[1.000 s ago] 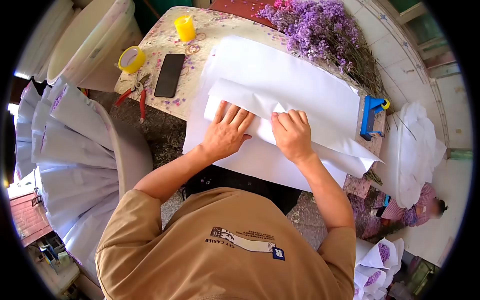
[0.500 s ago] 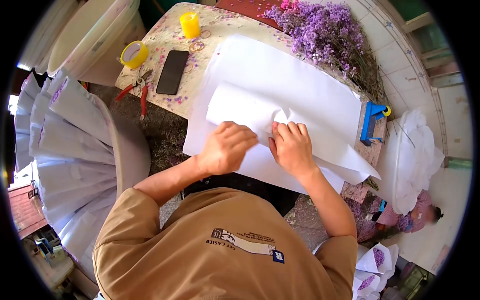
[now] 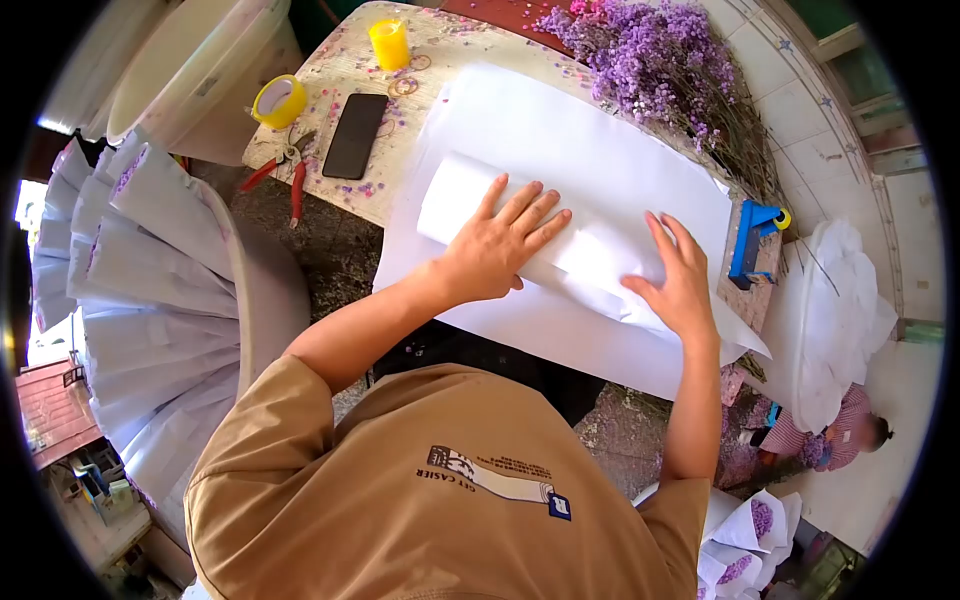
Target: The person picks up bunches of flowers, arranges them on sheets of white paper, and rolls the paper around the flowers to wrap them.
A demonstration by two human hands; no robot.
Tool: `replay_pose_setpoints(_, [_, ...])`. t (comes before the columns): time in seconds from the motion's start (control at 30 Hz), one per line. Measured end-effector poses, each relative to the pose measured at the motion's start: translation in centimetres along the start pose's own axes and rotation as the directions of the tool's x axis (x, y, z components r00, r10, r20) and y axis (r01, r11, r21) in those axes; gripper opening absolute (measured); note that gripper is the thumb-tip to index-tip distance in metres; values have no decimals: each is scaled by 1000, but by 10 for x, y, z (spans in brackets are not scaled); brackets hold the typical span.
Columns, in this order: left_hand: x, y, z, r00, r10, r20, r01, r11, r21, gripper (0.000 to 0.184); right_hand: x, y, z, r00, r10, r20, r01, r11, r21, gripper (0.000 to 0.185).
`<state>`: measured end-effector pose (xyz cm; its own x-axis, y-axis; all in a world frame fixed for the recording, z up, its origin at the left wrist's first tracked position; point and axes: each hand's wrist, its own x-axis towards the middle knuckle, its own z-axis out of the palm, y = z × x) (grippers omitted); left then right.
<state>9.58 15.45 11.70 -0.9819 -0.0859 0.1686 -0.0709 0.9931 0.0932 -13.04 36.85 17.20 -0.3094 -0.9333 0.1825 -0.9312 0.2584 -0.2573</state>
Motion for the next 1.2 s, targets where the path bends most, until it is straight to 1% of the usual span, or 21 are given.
replay_pose_setpoints(0.07, [0,1,1,1000,-5,4,5,1000,7,117,-31,37,13,976,153,156,-173,977,123,96])
replay_pose_setpoints(0.1, [0,2,2,1000,-5,6,5,1000,7,117,-42,40,10,976,153,158,-174,977,125,96])
replay_pose_setpoints(0.17, [0,3,2,1000,-14,7,14,1000,7,114,-57,41,5,980,73,185,-67,997,-37,107])
replay_pose_setpoints(0.2, [-1,5,3,1000,-14,16,14,1000,5,114,-61,42,3,975,84,204,-79,996,-31,110])
replay_pose_setpoints(0.27, [-1,5,3,1000,-16,-5,17,999,40,113,-67,49,8,978,97,185,-91,995,-38,110])
replay_pose_setpoints(0.33, [1,5,6,1000,-11,-16,11,999,37,112,-70,56,14,982,101,160,-94,994,-53,110])
replay_pose_setpoints(0.4, [1,5,6,999,-23,-31,24,999,32,112,-73,62,20,992,54,116,-52,998,-24,110])
replay_pose_setpoints(0.43, [1,4,5,999,-23,-29,22,1000,-9,112,-73,62,17,993,45,114,-42,999,-22,110])
replay_pose_setpoints(0.47, [0,3,3,999,-21,-27,20,999,-48,111,-74,61,13,993,42,108,-51,996,75,108])
replay_pose_setpoints(0.5, [0,2,2,999,-28,-29,27,999,-41,111,-73,61,9,994,40,103,-58,983,172,106])
replay_pose_setpoints(0.53, [-1,2,2,999,-27,-26,25,998,-60,111,-70,64,5,994,33,100,-50,983,175,106])
replay_pose_setpoints(0.6, [-1,3,3,1000,-11,-17,10,996,-83,111,-77,71,-3,992,75,104,-91,983,162,97])
replay_pose_setpoints(0.63, [0,4,4,1000,-26,-14,24,997,-75,111,-86,77,3,990,98,104,-114,980,161,97])
replay_pose_setpoints(0.67, [2,5,4,999,-32,-16,31,997,-66,111,-90,85,14,974,194,120,-204,976,80,94])
replay_pose_setpoints(0.7, [4,6,4,1000,-5,-16,4,998,-67,111,-92,95,21,950,287,126,-289,957,-2,90])
replay_pose_setpoints(0.77, [4,7,3,999,-35,1,35,999,-40,111,-91,96,14,948,297,112,-298,954,-2,88])
replay_pose_setpoints(0.83, [3,9,3,1000,-30,-4,29,998,-53,110,-92,88,8,974,200,109,-196,979,-51,95])
replay_pose_setpoints(0.87, [3,8,2,999,-31,-13,30,998,-48,111,-91,82,6,974,199,107,-194,980,-47,95])
replay_pose_setpoints(0.93, [3,8,1,999,-46,-18,45,998,-42,111,-91,73,3,986,107,130,-97,992,-82,102])
replay_pose_setpoints(1.03, [4,11,-1,999,-46,-18,46,998,-33,112,-87,76,4,984,112,139,-104,992,-67,107])
replay_pose_setpoints(1.2, [5,10,4,998,-41,-47,41,999,-12,113,-83,84,8,993,60,104,-58,998,-28,105])
